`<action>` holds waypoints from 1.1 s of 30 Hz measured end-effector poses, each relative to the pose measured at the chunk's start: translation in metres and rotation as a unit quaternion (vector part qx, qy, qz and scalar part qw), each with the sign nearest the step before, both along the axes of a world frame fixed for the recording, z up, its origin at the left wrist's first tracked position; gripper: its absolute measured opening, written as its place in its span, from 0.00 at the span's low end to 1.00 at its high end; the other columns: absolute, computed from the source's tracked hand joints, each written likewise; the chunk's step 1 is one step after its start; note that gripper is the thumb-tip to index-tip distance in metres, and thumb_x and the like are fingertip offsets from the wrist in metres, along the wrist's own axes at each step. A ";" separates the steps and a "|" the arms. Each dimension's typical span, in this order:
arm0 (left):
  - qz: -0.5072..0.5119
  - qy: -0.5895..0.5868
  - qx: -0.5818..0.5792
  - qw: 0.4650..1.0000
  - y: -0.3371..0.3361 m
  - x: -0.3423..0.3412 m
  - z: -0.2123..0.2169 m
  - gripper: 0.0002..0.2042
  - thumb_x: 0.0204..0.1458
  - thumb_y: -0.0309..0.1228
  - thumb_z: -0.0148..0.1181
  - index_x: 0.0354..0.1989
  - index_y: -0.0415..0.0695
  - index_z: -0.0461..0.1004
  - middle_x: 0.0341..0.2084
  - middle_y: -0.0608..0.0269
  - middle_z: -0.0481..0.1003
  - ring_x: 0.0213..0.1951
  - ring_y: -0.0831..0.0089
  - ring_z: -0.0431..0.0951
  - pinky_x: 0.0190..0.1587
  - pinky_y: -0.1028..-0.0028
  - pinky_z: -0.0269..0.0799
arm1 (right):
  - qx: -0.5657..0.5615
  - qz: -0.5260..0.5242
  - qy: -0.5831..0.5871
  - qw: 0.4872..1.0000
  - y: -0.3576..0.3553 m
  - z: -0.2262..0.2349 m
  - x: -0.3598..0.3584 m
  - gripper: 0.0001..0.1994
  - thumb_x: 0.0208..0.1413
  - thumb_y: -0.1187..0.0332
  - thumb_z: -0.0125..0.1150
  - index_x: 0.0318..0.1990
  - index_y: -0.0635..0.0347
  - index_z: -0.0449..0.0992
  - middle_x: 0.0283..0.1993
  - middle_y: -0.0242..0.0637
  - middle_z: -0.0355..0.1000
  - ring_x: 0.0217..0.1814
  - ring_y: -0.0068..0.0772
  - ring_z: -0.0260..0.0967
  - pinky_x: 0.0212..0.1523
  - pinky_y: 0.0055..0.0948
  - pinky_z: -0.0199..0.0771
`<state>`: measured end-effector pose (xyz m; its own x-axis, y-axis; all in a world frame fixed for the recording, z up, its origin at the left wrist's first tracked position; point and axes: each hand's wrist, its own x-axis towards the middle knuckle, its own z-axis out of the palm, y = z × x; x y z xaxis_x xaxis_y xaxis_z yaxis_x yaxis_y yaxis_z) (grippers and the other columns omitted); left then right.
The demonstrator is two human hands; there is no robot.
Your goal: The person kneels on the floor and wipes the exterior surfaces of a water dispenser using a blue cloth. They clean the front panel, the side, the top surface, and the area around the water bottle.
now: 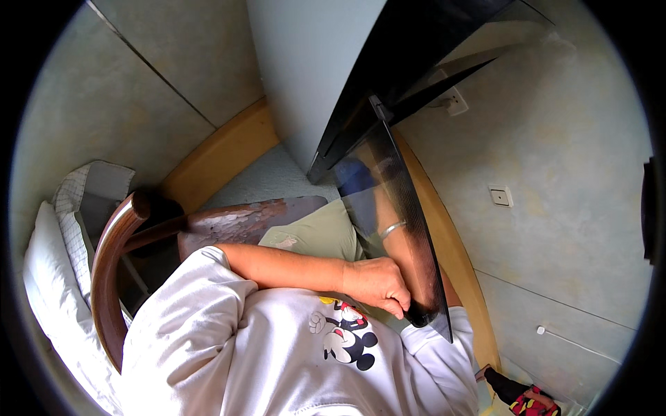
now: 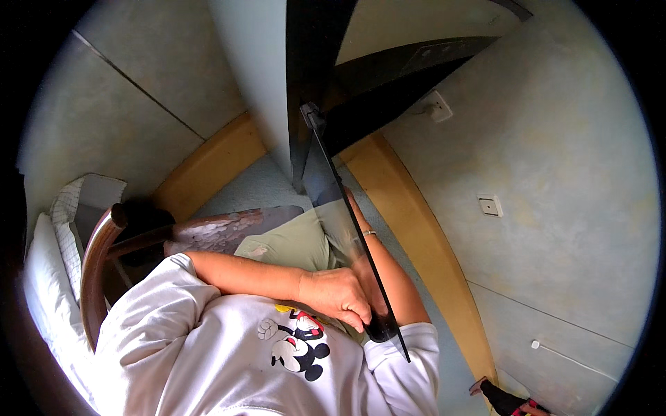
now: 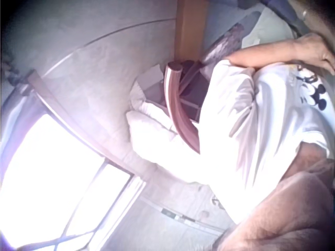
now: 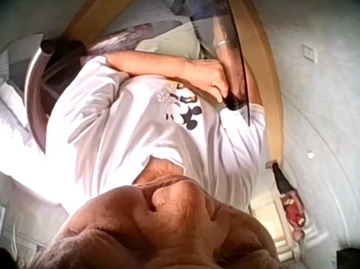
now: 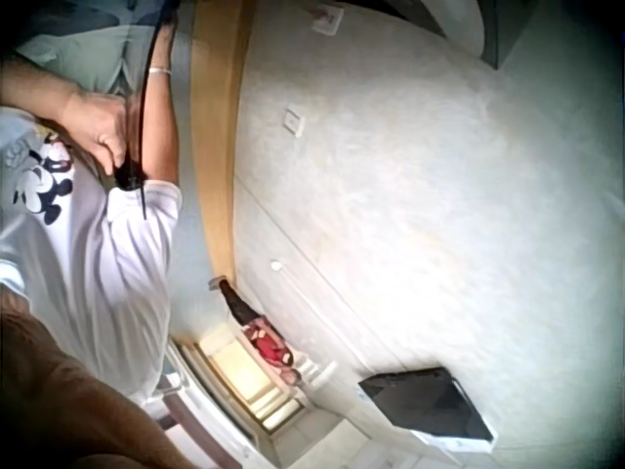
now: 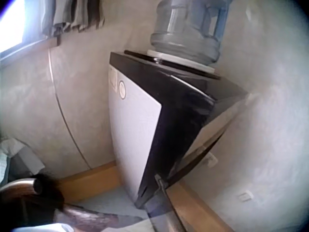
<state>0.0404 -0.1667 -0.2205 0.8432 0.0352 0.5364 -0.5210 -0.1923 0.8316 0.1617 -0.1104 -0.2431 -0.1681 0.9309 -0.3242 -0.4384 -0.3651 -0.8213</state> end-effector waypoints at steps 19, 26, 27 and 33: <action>0.031 0.037 0.046 0.998 0.003 -0.002 -0.005 0.10 0.46 0.41 0.60 0.30 0.49 0.76 0.21 0.64 0.75 0.24 0.65 0.75 0.24 0.68 0.68 | 0.092 -0.198 -0.119 0.969 -0.077 0.101 0.000 0.20 0.52 0.70 0.55 0.53 0.64 0.65 0.53 0.42 0.65 0.51 0.33 0.66 0.50 0.29 0.66; 0.023 0.056 0.017 0.998 0.001 -0.003 0.000 0.09 0.43 0.40 0.62 0.27 0.49 0.77 0.19 0.64 0.75 0.23 0.63 0.75 0.25 0.68 0.68 | 0.037 -0.074 -0.061 0.995 -0.022 0.038 0.011 0.21 0.51 0.70 0.55 0.53 0.66 0.65 0.53 0.42 0.65 0.51 0.34 0.66 0.50 0.30 0.67; 0.010 0.054 0.017 0.998 -0.001 -0.002 0.002 0.09 0.43 0.40 0.62 0.27 0.49 0.77 0.19 0.64 0.75 0.23 0.63 0.75 0.25 0.68 0.68 | 0.012 -0.080 -0.050 0.995 -0.037 0.031 0.015 0.21 0.51 0.70 0.55 0.53 0.67 0.65 0.53 0.43 0.65 0.51 0.35 0.66 0.50 0.30 0.67; 0.034 0.027 0.034 0.998 0.005 -0.003 0.000 0.09 0.46 0.39 0.61 0.29 0.48 0.75 0.21 0.65 0.75 0.23 0.64 0.75 0.24 0.68 0.68 | -0.115 -0.059 0.049 0.990 -0.127 -0.002 0.038 0.21 0.51 0.70 0.55 0.52 0.68 0.64 0.53 0.43 0.66 0.51 0.36 0.67 0.50 0.30 0.67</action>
